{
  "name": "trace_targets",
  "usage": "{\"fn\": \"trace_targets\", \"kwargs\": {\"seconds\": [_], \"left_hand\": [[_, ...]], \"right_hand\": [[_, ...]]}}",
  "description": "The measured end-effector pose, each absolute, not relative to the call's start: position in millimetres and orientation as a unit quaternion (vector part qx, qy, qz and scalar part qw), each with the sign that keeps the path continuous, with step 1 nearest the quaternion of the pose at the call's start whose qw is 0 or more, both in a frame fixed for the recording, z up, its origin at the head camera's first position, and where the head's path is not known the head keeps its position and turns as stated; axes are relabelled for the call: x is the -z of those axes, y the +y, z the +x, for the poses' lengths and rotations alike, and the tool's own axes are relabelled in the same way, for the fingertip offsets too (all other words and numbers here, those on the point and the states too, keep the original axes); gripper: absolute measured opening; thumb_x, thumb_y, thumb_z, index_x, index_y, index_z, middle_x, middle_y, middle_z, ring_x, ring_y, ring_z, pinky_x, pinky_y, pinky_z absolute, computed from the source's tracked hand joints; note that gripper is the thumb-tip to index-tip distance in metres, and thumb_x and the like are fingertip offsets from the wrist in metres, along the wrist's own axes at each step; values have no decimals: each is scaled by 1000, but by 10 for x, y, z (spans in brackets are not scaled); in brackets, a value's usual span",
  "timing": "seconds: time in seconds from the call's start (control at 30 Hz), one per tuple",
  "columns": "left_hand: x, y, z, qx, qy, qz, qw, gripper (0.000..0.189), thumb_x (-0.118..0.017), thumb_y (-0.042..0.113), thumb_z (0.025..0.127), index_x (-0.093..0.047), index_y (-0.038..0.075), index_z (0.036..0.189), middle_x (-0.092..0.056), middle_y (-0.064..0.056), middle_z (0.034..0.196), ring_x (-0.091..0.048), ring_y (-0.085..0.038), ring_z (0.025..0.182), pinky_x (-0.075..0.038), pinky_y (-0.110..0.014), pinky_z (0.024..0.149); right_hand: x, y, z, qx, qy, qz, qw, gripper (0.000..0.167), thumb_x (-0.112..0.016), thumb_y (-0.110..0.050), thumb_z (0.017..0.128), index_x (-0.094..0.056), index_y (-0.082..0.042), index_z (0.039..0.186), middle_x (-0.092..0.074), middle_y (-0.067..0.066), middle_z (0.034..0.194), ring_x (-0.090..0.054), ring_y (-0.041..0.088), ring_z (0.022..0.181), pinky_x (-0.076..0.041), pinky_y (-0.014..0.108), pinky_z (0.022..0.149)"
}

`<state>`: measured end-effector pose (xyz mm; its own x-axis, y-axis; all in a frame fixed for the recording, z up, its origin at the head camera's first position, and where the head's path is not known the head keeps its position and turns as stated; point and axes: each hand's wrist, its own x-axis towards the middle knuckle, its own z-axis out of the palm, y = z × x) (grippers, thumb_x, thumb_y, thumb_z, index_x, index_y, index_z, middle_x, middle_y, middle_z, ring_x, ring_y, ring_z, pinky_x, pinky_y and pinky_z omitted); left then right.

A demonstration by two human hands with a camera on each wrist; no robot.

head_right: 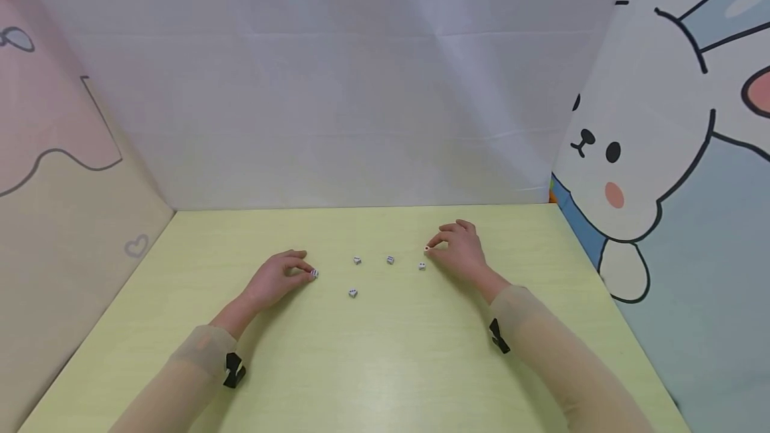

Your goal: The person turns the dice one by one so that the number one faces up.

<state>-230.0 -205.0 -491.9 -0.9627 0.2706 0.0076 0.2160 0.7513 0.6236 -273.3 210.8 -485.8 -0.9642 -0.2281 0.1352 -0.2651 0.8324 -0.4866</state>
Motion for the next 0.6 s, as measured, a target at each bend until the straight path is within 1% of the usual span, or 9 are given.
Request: {"fn": "trace_targets", "kwargs": {"seconds": [0.6], "left_hand": [[4903, -2047, -2303, -331, 935, 121, 46, 14, -76, 26, 95, -81, 16, 104, -52, -17, 151, -32, -42, 148, -23, -60, 120]], "right_hand": [[4854, 2024, -2764, -276, -952, 127, 27, 17, -79, -27, 91, -81, -13, 99, -59, 23, 138, -28, 49, 143, -15, 58, 120]]}}
